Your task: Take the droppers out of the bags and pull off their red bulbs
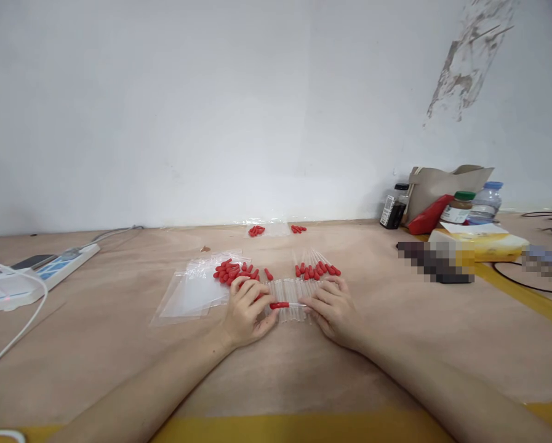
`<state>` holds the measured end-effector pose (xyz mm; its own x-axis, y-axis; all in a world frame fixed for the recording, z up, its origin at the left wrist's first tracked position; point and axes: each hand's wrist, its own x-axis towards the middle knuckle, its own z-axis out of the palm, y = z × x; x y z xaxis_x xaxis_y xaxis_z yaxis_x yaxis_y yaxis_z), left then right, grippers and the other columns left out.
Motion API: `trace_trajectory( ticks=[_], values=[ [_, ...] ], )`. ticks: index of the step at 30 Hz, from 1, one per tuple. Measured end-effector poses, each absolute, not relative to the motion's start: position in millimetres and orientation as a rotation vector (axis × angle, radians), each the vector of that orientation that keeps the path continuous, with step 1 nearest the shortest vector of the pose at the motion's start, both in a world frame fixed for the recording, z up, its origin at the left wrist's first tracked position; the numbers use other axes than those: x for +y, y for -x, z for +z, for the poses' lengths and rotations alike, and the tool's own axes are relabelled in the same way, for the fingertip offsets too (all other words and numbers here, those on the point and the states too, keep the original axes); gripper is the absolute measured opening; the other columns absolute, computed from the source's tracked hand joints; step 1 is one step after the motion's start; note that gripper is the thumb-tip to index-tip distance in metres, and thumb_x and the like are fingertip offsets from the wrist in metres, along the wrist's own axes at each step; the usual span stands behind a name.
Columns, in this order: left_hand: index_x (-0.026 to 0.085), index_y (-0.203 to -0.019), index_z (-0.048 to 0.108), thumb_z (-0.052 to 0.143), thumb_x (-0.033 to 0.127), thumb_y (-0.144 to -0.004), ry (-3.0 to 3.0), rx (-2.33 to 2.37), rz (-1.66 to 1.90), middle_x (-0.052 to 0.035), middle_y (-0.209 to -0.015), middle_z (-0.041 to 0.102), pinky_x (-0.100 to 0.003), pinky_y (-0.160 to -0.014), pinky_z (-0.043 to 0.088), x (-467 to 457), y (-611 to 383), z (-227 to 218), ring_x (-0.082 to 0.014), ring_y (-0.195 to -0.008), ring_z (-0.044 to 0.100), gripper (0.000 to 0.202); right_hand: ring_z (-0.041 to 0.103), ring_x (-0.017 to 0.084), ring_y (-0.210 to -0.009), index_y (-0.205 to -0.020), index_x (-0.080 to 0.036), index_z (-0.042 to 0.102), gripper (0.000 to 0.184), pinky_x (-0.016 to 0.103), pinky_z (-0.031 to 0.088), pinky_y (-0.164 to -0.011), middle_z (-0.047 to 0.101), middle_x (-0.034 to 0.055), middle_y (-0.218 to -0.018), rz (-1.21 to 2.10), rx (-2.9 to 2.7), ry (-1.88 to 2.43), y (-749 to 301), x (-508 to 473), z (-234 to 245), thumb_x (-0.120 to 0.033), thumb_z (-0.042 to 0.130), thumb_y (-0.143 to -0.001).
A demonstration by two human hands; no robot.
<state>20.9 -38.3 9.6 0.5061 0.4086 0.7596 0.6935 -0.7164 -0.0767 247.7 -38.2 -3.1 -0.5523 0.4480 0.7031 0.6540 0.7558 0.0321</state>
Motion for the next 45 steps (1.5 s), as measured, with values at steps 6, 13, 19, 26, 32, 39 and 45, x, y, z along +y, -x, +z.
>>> trace_trajectory(
  ticks=[6,13,19,26,32,39,45],
  values=[
    [0.024,-0.082,0.061,0.055,0.033,-0.08,2.443,-0.724,-0.929,0.0025,-0.069,0.065,-0.037,-0.083,0.029,-40.2,-21.1,10.7,-0.014,-0.071,0.052,0.011,0.043,0.013,-0.067,-0.081,-0.018,0.06,0.018,0.034,0.029,-0.08,0.053,0.0005,-0.062,-0.356,-2.254,0.76,-246.9,-48.4,-0.7,-0.019,0.043,-0.084],
    [0.025,-0.076,0.059,0.051,0.028,-0.082,2.416,-0.611,-0.763,0.0054,-0.055,0.059,-0.036,-0.079,0.027,-50.6,-18.1,14.5,-0.0126,-0.066,0.051,0.011,0.041,0.012,-0.063,-0.073,-0.019,0.059,0.019,0.034,0.028,-0.081,0.05,-0.0015,-0.056,-0.41,-2.3,0.699,-249.9,-57.4,3.6,-0.021,0.043,-0.084],
    [0.025,-0.073,0.059,0.053,0.025,-0.081,2.393,-0.682,-0.88,0.0062,-0.059,0.062,-0.036,-0.077,0.03,-43.8,0.8,20.8,-0.0113,-0.064,0.053,0.01,0.044,0.012,-0.063,-0.071,-0.022,0.06,0.021,0.035,0.028,-0.081,0.053,-0.0016,-0.057,-0.331,-2.244,0.764,-268.5,-47.7,3.2,-0.02,0.043,-0.082],
    [0.022,-0.091,0.062,0.044,0.029,-0.083,2.245,-1.419,-1.265,-0.0037,-0.082,0.056,-0.028,-0.068,0.043,-9.9,39.8,44.0,-0.0158,-0.08,0.053,0.021,0.052,0.017,-0.07,-0.074,-0.02,0.062,0.028,0.029,0.038,-0.066,0.059,0.0043,-0.07,0.055,-1.781,1.266,-284.4,-15.6,-2.2,-0.036,0.04,-0.084],
    [0.019,-0.097,0.063,0.04,0.026,-0.077,2.286,-1.927,-0.86,-0.0031,-0.074,0.059,-0.03,-0.075,0.043,28.1,42.3,62.8,-0.0185,-0.082,0.054,0.031,0.053,0.016,-0.065,-0.058,-0.019,0.053,0.031,0.027,0.04,-0.059,0.057,0.005,-0.069,0.103,-1.627,1.33,-279.0,-13.4,-14.7,-0.042,0.046,-0.079],
    [0.019,-0.091,0.055,0.053,0.033,-0.069,2.202,-2.173,-0.666,-0.0012,-0.078,0.063,-0.026,-0.061,0.041,62.4,31.4,59.4,-0.0175,-0.071,0.058,0.026,0.046,0.013,-0.056,-0.052,-0.021,0.037,0.031,0.025,0.036,-0.052,0.05,0.0007,-0.059,0.08,-1.691,1.377,-276.6,-15.6,-18.6,-0.037,0.047,-0.077],
    [0.021,-0.079,0.055,0.057,0.041,-0.066,2.178,-2.202,-0.574,-0.0026,-0.079,0.064,-0.028,-0.062,0.041,65.0,27.3,50.8,-0.02,-0.073,0.059,0.024,0.046,0.013,-0.056,-0.053,-0.021,0.033,0.029,0.025,0.035,-0.052,0.048,-0.0001,-0.059,0.042,-1.708,1.391,-274.1,-15.9,-21.0,-0.035,0.049,-0.074]
  ],
)
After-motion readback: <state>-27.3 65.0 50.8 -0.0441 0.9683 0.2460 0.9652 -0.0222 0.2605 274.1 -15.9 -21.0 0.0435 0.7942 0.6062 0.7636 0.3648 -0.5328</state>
